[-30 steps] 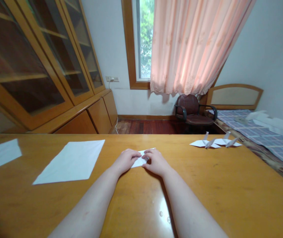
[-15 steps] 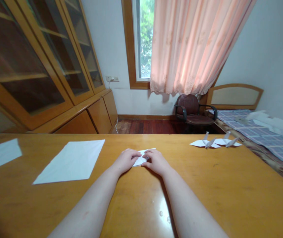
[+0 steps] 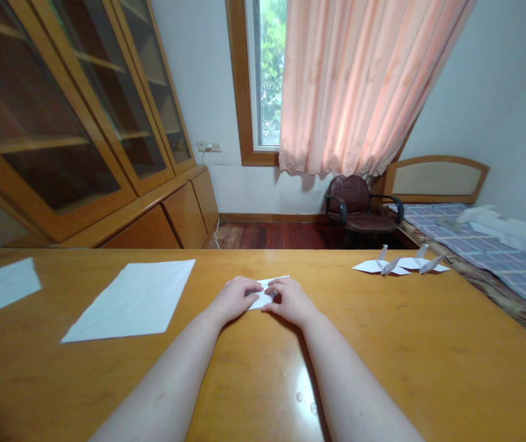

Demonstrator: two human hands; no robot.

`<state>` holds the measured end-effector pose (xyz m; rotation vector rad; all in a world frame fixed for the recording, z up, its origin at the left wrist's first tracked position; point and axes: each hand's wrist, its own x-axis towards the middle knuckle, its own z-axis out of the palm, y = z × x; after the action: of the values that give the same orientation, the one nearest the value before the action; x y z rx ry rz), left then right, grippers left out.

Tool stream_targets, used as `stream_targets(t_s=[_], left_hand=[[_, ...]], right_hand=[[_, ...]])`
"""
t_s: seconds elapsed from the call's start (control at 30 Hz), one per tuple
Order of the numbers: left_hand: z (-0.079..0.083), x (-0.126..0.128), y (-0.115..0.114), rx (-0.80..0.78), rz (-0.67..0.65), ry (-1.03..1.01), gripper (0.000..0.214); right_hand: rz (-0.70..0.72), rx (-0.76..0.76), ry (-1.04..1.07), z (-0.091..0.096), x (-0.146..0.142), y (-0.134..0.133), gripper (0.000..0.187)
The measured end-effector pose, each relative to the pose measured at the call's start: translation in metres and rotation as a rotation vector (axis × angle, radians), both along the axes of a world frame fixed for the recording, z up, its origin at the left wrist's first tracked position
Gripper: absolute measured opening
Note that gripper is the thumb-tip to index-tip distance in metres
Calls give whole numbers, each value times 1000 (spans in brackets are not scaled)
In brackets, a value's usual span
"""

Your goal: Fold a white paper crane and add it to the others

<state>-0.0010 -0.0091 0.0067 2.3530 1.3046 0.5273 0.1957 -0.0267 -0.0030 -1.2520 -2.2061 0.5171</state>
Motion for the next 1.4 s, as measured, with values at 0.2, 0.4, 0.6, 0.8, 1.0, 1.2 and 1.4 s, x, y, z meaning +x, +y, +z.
stream_targets(t_s=[0.2,0.4,0.6,0.8,1.0,1.2,1.4], left_hand=[[0,0,0,24,-8,-15,23],[5,1,-5,-10,16,-4,30],[5,1,-7,8,-36,6,47],[4,0,-6,6,-42,-5,45],[7,0,-8,-1,-49,-27,41],[8,1,-9,-21,-38,-51,37],[7,1,-8,-13,-35,-35,32]], right_hand=[[17,-1,14,4,1,-3,32],[32,-19,51,-2,3,3,32],[23,-13,75,-9,5,6,34],[17,-18,106,-10,4,7,33],[16,-33,121,-9,3,7,25],[23,-43,134,-8,4,7,27],[37,-38,149,-9,4,7,29]])
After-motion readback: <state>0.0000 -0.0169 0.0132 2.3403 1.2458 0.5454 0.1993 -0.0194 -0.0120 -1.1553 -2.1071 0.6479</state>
